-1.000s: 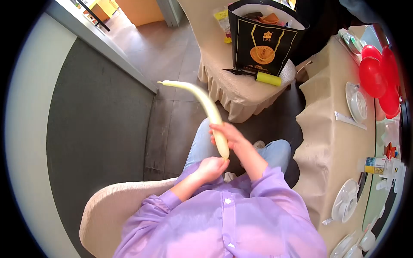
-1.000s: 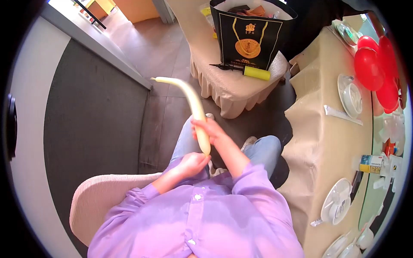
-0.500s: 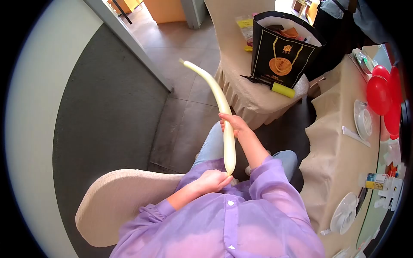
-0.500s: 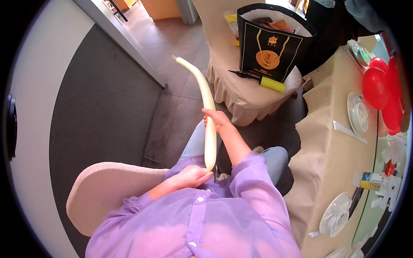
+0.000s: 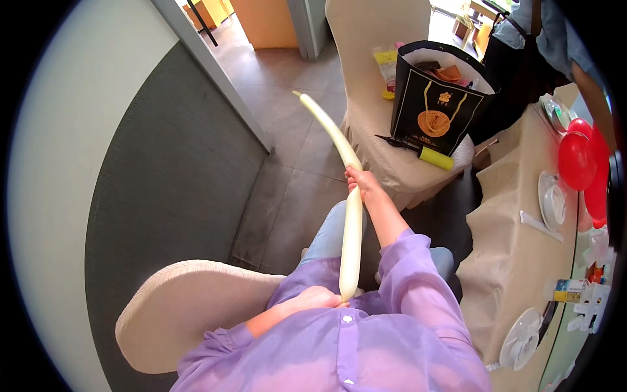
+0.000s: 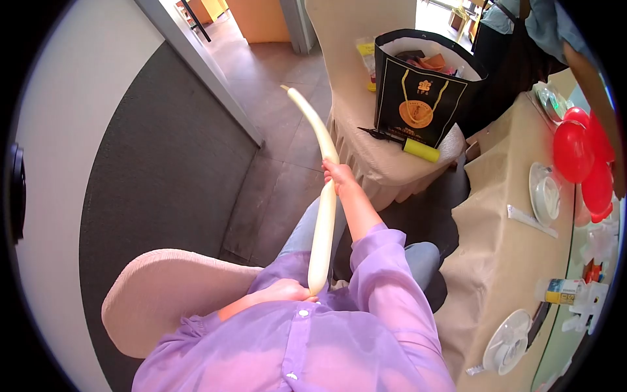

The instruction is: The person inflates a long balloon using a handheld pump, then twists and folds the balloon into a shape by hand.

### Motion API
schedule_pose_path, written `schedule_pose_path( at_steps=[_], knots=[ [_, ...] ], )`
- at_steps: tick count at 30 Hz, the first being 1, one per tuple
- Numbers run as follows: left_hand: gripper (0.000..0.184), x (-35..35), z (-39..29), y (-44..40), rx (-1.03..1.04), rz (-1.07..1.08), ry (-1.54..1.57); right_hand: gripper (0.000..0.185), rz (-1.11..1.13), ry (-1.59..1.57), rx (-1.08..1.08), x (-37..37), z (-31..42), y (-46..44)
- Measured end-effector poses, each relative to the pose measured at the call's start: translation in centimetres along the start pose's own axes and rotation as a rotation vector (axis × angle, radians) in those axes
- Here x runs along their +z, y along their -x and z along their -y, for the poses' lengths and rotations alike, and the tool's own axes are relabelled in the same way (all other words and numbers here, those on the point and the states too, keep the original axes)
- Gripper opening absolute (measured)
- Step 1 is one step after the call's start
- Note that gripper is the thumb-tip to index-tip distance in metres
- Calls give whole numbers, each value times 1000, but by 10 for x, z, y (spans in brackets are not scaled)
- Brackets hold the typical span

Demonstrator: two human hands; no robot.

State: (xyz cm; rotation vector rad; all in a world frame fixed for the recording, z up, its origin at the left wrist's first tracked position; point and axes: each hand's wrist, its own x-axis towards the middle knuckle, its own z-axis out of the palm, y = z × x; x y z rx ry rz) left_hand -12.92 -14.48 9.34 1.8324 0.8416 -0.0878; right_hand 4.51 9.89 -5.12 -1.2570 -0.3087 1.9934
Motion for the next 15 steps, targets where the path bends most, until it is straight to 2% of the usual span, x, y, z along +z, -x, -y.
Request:
schedule_pose_path(
  at_steps=[4,6,7,12,15],
  knots=[
    [35,0,0,2,-25,21,91,17,26,75,32,11,1,15],
    [26,1,3,1,-73,188,27,17,-29,59,42,26,3,35],
    [26,2,3,4,-70,202,26,17,-29,60,40,26,6,34],
    [25,6,4,27,-12,139,56,17,-58,-76,-27,6,35,4],
    [25,7,6,32,2,114,62,18,-77,43,-63,-3,42,-5]
  ],
)
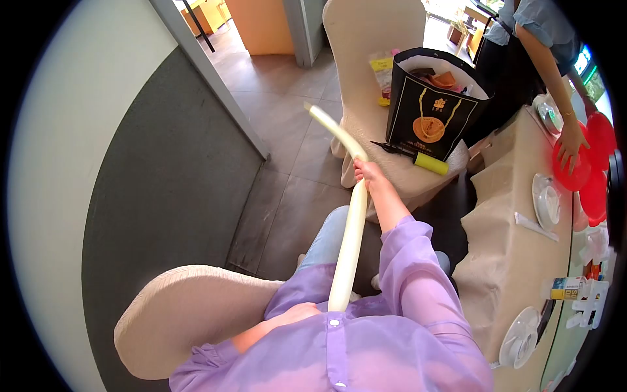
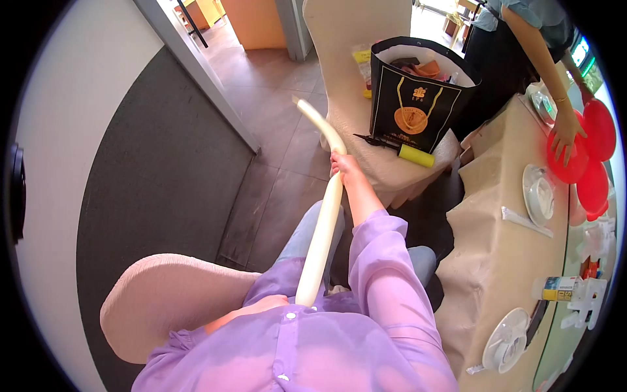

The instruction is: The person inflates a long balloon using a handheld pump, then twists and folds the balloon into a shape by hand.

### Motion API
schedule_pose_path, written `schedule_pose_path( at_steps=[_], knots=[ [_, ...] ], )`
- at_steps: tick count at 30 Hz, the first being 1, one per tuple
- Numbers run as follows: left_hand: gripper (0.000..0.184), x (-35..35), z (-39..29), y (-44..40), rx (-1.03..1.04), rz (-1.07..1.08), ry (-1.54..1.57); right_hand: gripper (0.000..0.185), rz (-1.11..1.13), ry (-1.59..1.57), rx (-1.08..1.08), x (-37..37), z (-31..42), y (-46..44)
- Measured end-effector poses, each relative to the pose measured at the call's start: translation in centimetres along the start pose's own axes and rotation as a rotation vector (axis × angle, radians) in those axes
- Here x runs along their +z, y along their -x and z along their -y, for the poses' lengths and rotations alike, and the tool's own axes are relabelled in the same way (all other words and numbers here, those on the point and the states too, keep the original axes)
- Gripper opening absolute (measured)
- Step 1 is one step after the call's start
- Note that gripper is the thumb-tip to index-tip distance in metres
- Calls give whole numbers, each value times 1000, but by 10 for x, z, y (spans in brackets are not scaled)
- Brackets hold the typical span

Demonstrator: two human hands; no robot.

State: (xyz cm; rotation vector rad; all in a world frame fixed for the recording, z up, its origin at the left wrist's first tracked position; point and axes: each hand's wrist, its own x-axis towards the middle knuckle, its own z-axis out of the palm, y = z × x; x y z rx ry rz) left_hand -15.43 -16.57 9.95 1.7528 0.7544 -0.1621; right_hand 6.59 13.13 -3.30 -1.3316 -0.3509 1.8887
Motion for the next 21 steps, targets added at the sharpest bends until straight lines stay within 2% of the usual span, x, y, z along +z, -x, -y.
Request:
schedule_pose_path(
  at_steps=[1,3,5,9,10,16,19,21],
  knots=[
    [24,1,1,2,6,-7,3,18,-10,69,-14,1,2,2],
    [24,3,3,2,13,-21,9,18,45,15,14,2,3,2],
    [24,3,4,5,19,-30,13,17,-96,-94,43,18,11,33],
    [24,3,8,9,36,-41,8,20,-126,-72,-28,-3,29,21],
    [24,4,8,9,45,-49,9,20,-41,-122,11,-20,30,0],
    [23,6,14,13,129,-114,12,22,-29,-2,-15,-25,31,-17],
    [23,6,20,19,290,-209,15,17,-78,-49,-67,-21,28,-1],
    [23,-2,19,34,275,-301,85,19,-70,-104,6,-22,30,13]
  ],
)
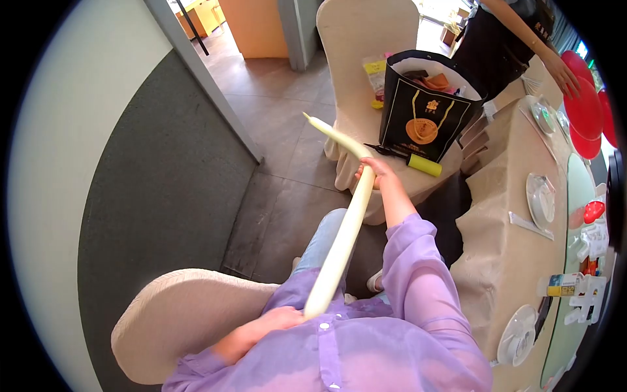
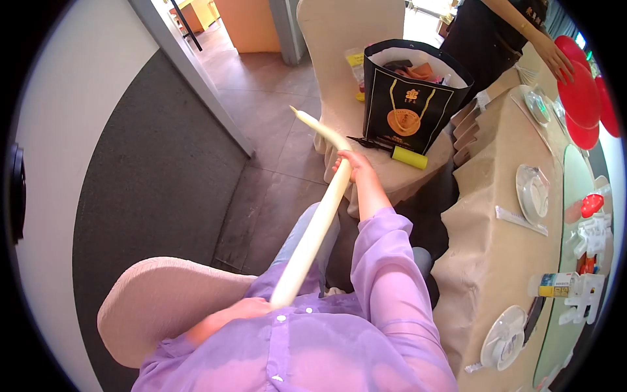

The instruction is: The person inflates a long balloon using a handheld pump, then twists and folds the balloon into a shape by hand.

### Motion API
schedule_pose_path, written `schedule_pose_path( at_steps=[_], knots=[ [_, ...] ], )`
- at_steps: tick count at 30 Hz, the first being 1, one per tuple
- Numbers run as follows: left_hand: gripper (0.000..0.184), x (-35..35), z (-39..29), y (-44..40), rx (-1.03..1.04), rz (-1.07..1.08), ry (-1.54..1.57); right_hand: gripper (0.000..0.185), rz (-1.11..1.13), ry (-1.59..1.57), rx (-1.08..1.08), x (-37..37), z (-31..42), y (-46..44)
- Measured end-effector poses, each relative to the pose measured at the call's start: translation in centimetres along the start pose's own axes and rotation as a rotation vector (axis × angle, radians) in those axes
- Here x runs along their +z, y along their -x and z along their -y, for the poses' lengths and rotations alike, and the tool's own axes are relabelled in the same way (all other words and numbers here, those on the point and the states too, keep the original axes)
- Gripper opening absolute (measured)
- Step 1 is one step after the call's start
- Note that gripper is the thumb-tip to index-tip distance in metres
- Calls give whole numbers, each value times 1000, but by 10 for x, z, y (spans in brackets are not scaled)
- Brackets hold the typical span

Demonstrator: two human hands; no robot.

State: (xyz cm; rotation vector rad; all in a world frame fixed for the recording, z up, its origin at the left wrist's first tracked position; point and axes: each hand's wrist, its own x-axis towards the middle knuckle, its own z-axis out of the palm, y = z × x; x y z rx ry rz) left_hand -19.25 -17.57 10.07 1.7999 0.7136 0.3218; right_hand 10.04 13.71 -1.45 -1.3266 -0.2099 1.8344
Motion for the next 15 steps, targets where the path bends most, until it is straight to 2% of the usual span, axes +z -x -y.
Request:
schedule_pose_path(
  at_steps=[2,4,6,7,9,10,12,13,14,15],
  knots=[
    [22,-26,-29,20,-227,-75,92,20,-27,-88,47,-7,-2,4],
    [23,-59,-60,39,-128,-93,-84,21,-53,-182,91,-11,-7,7],
    [31,-84,-99,51,-115,-133,161,16,-56,-208,116,-7,-16,8],
    [31,-85,-111,54,-117,-127,159,12,-29,-250,151,-11,-27,-8],
    [42,-85,-125,57,10,-363,296,11,49,-220,144,-17,-52,-24],
    [42,-82,-125,56,11,-352,292,10,99,-208,121,-13,-66,-18],
    [51,-76,-115,52,294,-699,500,9,158,-270,57,-7,-94,7],
    [52,-82,-105,56,374,-679,531,9,177,-339,25,-4,-108,36],
    [51,-86,-101,59,481,-605,752,10,199,-408,-5,0,-120,66],
    [45,-88,-105,57,559,-671,822,11,223,-428,2,-8,-135,94]
  ],
)
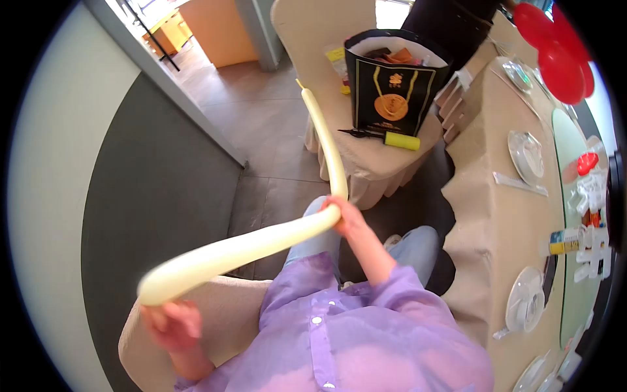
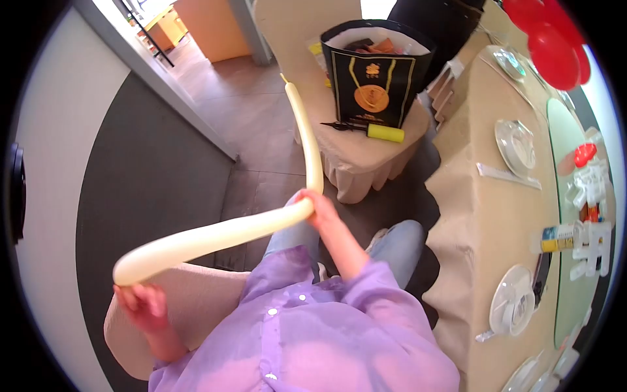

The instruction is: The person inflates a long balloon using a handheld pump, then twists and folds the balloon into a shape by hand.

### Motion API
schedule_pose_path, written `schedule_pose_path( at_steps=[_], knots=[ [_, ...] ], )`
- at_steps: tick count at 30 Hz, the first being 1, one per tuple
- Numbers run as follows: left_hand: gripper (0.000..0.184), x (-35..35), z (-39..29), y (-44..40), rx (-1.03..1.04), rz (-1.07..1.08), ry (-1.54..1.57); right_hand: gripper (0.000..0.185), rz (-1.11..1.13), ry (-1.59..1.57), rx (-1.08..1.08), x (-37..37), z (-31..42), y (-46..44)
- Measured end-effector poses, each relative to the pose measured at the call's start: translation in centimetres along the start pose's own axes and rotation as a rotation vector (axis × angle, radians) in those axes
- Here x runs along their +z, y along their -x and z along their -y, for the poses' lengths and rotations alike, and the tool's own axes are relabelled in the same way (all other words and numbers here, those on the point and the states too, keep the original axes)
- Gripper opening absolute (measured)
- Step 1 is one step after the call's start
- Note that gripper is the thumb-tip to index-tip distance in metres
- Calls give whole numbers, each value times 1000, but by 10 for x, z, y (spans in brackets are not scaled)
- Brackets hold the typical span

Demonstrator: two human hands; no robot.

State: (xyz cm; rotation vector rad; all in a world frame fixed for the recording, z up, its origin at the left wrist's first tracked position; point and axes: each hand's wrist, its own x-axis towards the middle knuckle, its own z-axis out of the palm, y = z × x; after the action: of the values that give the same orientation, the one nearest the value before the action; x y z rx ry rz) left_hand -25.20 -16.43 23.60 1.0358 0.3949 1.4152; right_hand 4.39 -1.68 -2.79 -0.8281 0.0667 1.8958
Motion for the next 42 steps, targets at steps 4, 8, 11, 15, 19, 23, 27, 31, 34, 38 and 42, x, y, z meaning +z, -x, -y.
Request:
schedule_pose_path(
  at_steps=[4,8,11,15,19,23,27,31,34,38,42],
  knots=[
    [34,-2,7,-11,84,-276,186,18,-108,37,-59,-8,-40,121],
    [30,27,117,-52,-241,-279,44,22,-132,372,-366,-10,-61,151],
    [32,31,215,-73,-405,-401,-270,28,-104,518,-557,-2,-72,151],
    [31,38,282,-76,-533,-318,-613,44,-184,938,-735,2,-90,152],
    [37,61,283,-68,-630,-185,-702,50,-37,969,-710,-11,-97,154],
    [35,36,286,-54,-306,18,-1068,53,191,913,60,-17,-41,166],
    [34,30,278,-26,-342,144,-1178,31,-45,188,-380,-10,7,152],
    [33,45,275,-17,-282,214,-1197,20,-211,111,-463,-9,26,113],
    [32,43,269,-14,-290,244,-1247,22,-72,-16,-389,-21,23,106],
    [30,40,262,-6,-349,383,-1332,24,-178,227,-473,-13,30,109],
    [30,47,250,3,-416,487,-1410,19,-349,295,-487,-23,56,99]
  ],
)
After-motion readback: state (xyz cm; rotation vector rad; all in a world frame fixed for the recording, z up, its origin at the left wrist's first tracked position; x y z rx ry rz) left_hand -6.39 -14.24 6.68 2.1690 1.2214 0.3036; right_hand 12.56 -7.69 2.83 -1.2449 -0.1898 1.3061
